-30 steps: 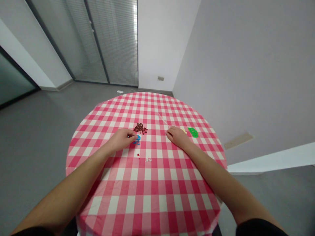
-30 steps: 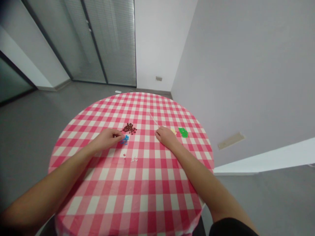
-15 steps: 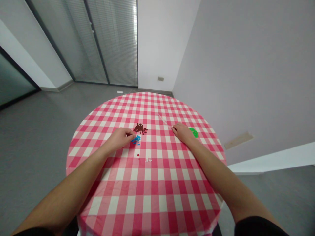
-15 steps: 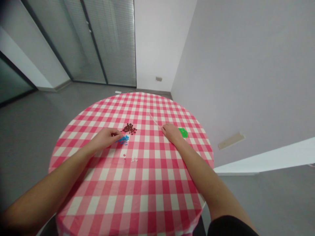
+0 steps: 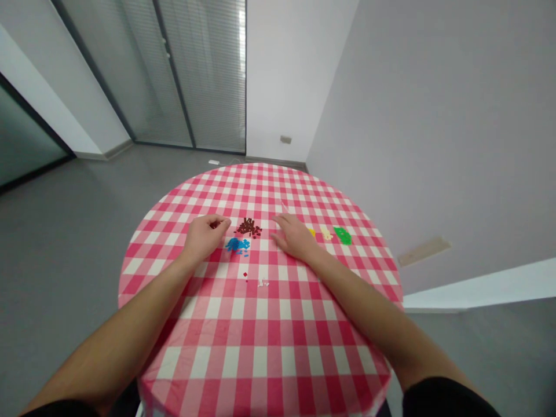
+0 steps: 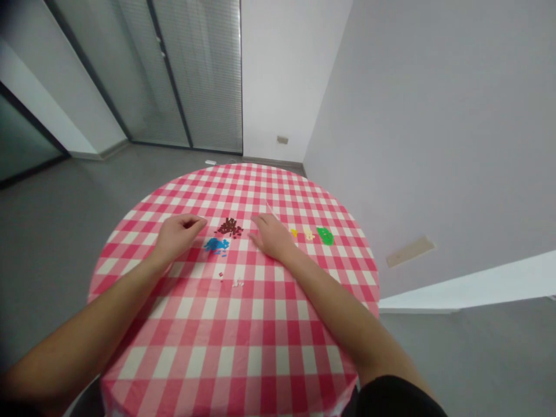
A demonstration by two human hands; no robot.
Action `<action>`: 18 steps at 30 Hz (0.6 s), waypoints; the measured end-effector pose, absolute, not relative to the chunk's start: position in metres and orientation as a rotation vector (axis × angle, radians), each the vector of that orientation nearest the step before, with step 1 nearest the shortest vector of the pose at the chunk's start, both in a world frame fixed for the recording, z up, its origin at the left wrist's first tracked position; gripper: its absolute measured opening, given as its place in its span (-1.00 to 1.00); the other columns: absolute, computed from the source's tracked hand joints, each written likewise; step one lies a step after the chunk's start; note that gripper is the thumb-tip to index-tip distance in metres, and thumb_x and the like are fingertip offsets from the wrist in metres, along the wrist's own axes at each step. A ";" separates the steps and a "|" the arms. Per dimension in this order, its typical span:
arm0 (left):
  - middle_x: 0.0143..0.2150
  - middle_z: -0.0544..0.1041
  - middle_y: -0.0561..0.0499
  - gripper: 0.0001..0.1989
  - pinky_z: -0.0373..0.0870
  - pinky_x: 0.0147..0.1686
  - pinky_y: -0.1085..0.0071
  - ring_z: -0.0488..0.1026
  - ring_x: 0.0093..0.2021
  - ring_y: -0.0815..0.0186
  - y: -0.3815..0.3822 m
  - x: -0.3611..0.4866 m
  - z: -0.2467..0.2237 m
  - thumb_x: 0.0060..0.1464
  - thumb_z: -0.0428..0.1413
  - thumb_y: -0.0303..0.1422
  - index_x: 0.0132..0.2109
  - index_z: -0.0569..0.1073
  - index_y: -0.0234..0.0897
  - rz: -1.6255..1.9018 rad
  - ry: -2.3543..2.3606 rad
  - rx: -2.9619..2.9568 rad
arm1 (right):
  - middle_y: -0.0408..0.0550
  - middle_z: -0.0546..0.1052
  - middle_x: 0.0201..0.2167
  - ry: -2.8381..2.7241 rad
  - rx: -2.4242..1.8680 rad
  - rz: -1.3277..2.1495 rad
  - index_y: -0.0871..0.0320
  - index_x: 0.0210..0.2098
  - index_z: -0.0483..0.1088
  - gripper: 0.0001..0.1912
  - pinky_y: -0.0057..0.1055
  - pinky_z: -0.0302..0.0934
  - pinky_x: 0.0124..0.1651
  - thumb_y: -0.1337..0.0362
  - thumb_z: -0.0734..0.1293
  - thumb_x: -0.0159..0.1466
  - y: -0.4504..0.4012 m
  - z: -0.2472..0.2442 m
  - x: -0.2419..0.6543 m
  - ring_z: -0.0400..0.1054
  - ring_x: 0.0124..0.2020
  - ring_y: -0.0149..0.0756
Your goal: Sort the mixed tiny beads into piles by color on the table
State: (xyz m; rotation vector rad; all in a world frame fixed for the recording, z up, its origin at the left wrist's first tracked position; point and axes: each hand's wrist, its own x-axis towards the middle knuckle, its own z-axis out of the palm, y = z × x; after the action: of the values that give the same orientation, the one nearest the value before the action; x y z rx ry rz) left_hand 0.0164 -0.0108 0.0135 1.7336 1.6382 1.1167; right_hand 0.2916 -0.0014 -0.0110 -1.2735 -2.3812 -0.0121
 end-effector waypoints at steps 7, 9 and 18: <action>-0.47 0.54 0.04 -0.74 0.30 -0.38 0.41 0.43 -0.42 0.31 -0.012 0.016 0.017 0.09 0.13 -0.19 -0.36 0.58 -0.28 1.188 1.639 1.674 | 0.26 0.35 0.23 -2.456 -1.131 0.230 0.31 0.25 0.24 -0.45 -0.06 0.08 0.34 0.13 0.29 0.38 0.024 -0.028 0.230 0.18 0.28 -0.02; -0.48 0.54 0.04 -0.75 0.29 -0.38 0.42 0.42 -0.43 0.31 -0.012 0.015 0.017 0.09 0.13 -0.20 -0.38 0.57 -0.28 1.202 1.632 1.679 | 0.29 0.35 0.22 -2.459 -1.120 0.240 0.34 0.22 0.27 -0.47 -0.08 0.08 0.33 0.14 0.30 0.37 0.032 -0.030 0.224 0.18 0.27 -0.02; -0.51 0.50 0.06 -0.73 0.25 -0.42 0.44 0.37 -0.47 0.34 -0.009 0.011 0.017 0.09 0.12 -0.20 -0.39 0.57 -0.30 1.207 1.617 1.725 | 0.12 0.49 -0.04 -2.487 -0.931 0.270 0.25 0.09 0.41 -0.62 -0.24 0.22 0.13 0.19 0.33 0.36 0.055 -0.034 0.202 0.33 0.02 -0.17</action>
State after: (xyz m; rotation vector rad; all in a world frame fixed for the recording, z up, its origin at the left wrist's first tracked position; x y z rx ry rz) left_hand 0.0114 -0.0087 0.0170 1.7253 1.6169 1.2071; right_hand 0.2018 0.0554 -0.0335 -0.9307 -2.4866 0.2704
